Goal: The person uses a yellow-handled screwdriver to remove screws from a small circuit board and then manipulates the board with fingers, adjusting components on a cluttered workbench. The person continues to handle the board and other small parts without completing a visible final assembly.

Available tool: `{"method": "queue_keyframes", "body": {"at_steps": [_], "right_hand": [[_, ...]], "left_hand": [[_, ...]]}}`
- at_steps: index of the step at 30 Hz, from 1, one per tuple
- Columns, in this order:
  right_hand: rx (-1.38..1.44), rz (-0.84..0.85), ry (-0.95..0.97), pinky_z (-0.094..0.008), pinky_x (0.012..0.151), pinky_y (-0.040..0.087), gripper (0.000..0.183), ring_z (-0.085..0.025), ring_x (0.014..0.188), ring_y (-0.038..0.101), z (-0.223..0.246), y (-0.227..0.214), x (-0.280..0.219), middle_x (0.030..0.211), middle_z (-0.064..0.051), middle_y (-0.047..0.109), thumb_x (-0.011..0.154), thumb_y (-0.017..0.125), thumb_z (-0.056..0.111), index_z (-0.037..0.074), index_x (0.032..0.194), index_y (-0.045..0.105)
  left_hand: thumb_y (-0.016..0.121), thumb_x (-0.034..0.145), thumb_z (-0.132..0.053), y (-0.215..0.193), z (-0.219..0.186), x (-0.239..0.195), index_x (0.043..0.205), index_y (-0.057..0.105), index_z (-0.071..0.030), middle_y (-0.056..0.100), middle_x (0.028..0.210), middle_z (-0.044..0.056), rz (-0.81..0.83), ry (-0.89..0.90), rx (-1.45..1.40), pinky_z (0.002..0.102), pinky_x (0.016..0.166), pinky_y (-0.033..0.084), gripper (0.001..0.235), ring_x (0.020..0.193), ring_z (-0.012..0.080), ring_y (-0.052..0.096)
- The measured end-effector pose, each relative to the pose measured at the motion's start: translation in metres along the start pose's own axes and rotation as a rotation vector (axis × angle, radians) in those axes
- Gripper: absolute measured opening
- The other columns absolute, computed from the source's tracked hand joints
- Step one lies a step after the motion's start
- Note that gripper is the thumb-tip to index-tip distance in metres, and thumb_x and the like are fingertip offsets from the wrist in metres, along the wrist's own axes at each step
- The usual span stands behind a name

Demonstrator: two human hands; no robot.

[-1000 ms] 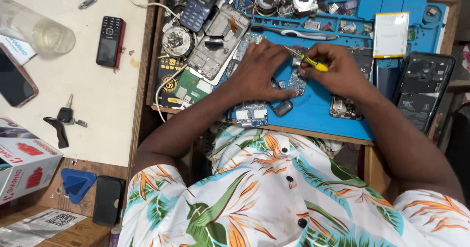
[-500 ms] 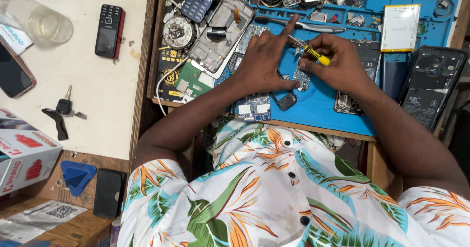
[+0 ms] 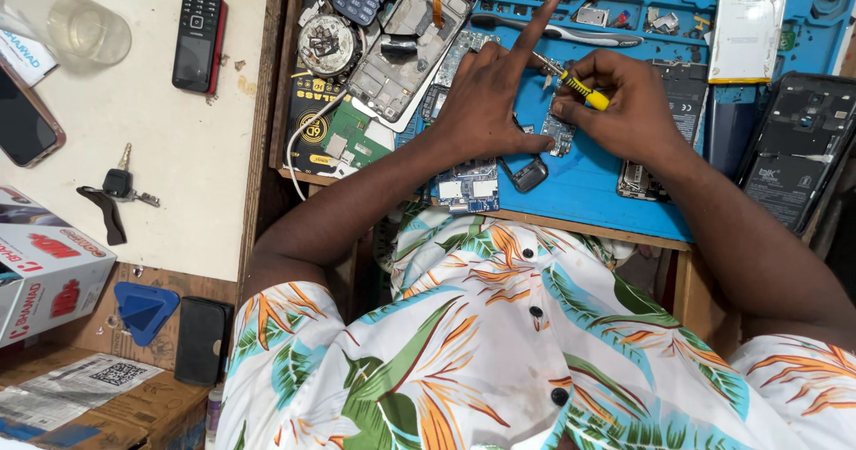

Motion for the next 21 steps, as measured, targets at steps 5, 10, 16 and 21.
{"method": "queue_keyframes", "body": {"at_steps": [5, 10, 16, 21], "right_hand": [[0.011, 0.005, -0.014, -0.031, 0.088, 0.061, 0.028, -0.015, 0.097, 0.075, -0.0002, 0.0003, -0.0002, 0.102, -0.011, 0.076, 0.09, 0.082, 0.004, -0.002, 0.112, 0.066], [0.053, 0.015, -0.006, -0.03, 0.089, 0.061, 0.027, -0.015, 0.097, 0.074, -0.0021, 0.0001, 0.0011, 0.103, -0.011, 0.075, 0.091, 0.082, 0.003, -0.002, 0.112, 0.066], [-0.043, 0.001, -0.046, -0.03, 0.087, 0.061, 0.028, -0.015, 0.096, 0.075, -0.0006, 0.0009, -0.0007, 0.101, -0.012, 0.076, 0.09, 0.082, 0.004, -0.003, 0.111, 0.066], [-0.105, -0.007, -0.062, -0.031, 0.086, 0.061, 0.03, -0.016, 0.095, 0.076, 0.0045, 0.0009, -0.002, 0.1, -0.013, 0.076, 0.089, 0.083, 0.007, -0.003, 0.112, 0.067]], "left_hand": [[0.093, 0.057, -0.051, -0.0002, -0.0011, -0.0006, 0.163, -0.006, -0.031, 0.069, 0.109, 0.008, -0.006, 0.001, 0.012, 0.044, 0.086, 0.041, 0.146, 0.095, 0.0302, 0.059], [0.095, 0.059, -0.053, -0.0001, -0.0015, -0.0001, 0.163, -0.004, -0.032, 0.061, 0.09, 0.004, 0.012, -0.014, 0.04, 0.043, 0.083, 0.039, 0.145, 0.091, 0.0299, 0.057], [0.096, 0.058, -0.051, 0.0001, -0.0022, -0.0003, 0.162, -0.002, -0.034, 0.061, 0.089, 0.004, -0.005, 0.002, 0.043, 0.044, 0.087, 0.04, 0.145, 0.091, 0.0293, 0.057], [0.096, 0.057, -0.05, 0.0009, -0.0022, -0.0013, 0.162, -0.003, -0.034, 0.062, 0.094, 0.004, -0.014, 0.016, 0.046, 0.044, 0.089, 0.04, 0.145, 0.093, 0.0295, 0.057]]}}
Point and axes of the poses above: each hand's wrist, its own x-axis towards the middle knuckle, its own y-axis out of the palm, z = x × y, the point moved 3 cm from there along x, towards the middle knuckle
